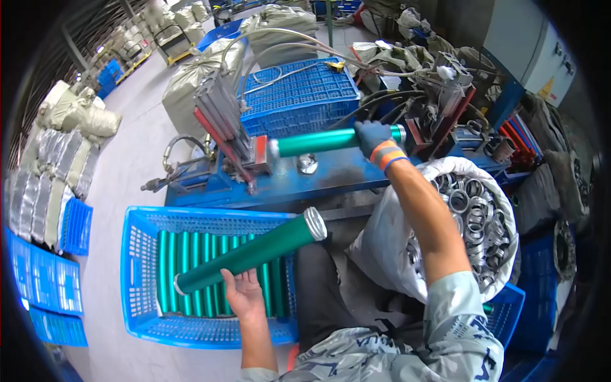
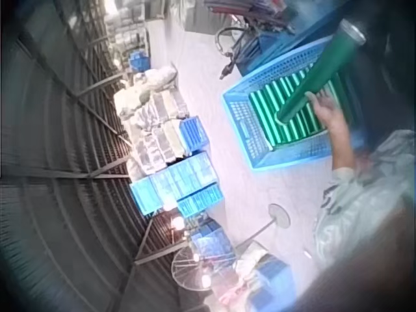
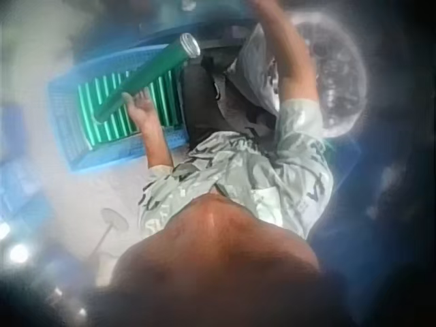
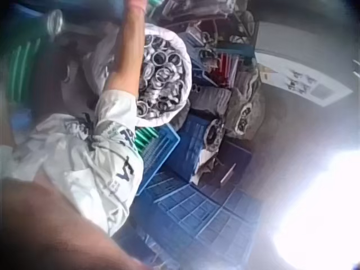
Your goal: Assembling metal ring caps onto green plastic or composite tubes using a pneumatic assembly press.
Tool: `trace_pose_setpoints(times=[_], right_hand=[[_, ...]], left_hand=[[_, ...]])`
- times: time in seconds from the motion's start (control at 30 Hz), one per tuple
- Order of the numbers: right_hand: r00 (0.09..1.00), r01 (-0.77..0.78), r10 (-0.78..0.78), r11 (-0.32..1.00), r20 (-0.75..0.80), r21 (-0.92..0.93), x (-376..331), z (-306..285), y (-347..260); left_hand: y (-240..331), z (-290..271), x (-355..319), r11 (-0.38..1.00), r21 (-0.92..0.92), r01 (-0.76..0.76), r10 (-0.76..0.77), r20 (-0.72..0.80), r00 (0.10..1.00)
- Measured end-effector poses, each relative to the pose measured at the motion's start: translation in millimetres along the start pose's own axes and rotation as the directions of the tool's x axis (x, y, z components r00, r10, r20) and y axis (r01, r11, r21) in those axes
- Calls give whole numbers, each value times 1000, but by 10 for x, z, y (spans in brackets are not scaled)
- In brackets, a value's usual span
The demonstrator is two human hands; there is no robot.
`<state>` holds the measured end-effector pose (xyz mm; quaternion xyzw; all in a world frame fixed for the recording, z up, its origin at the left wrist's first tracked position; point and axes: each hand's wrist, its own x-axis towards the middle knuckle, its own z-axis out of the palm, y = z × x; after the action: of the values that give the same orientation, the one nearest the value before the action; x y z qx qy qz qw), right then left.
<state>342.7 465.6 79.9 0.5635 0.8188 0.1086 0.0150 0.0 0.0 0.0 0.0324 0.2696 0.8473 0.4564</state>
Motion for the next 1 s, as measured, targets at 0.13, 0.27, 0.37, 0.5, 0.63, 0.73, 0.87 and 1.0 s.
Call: trace_pose_setpoints(times=[0.13, 0.27, 0.37, 0.5, 0.63, 0.73, 0.87, 1.0], right_hand=[[821, 361, 16, 759, -570, 542, -884, -1353, -519], [620, 520, 359, 478, -697, 708, -1781, -2016, 149], [614, 601, 605, 58, -507, 797, -2584, -2036, 780], [639, 679, 605, -154, -475, 718, -3833, -2009, 906], [481, 378, 830, 93, -281, 921, -5891, -1155, 1421], [784, 467, 617, -513, -69, 720, -6342, -1497, 1267], [625, 409, 704, 74, -338, 910, -6372, -1553, 946], [576, 372, 772, 46, -269, 927, -6394, -1416, 949]], left_hand=[[499, 91, 402, 983, 182, -1, -24, 133, 991], [-322, 822, 571, 961, 267, 75, -163, 325, 932], [-1184, 1745, 810, 947, 280, 155, -247, 331, 911], [-2139, 2252, 1594, 922, 329, 202, -282, 217, 934], [-2785, 2044, 2359, 878, 360, 314, -358, 60, 932], [-2980, 1836, 2544, 874, 365, 320, -347, 10, 938], [-3175, 1795, 2513, 866, 376, 329, -346, -26, 938], [-3153, 1695, 2497, 864, 398, 310, -328, -24, 944]])
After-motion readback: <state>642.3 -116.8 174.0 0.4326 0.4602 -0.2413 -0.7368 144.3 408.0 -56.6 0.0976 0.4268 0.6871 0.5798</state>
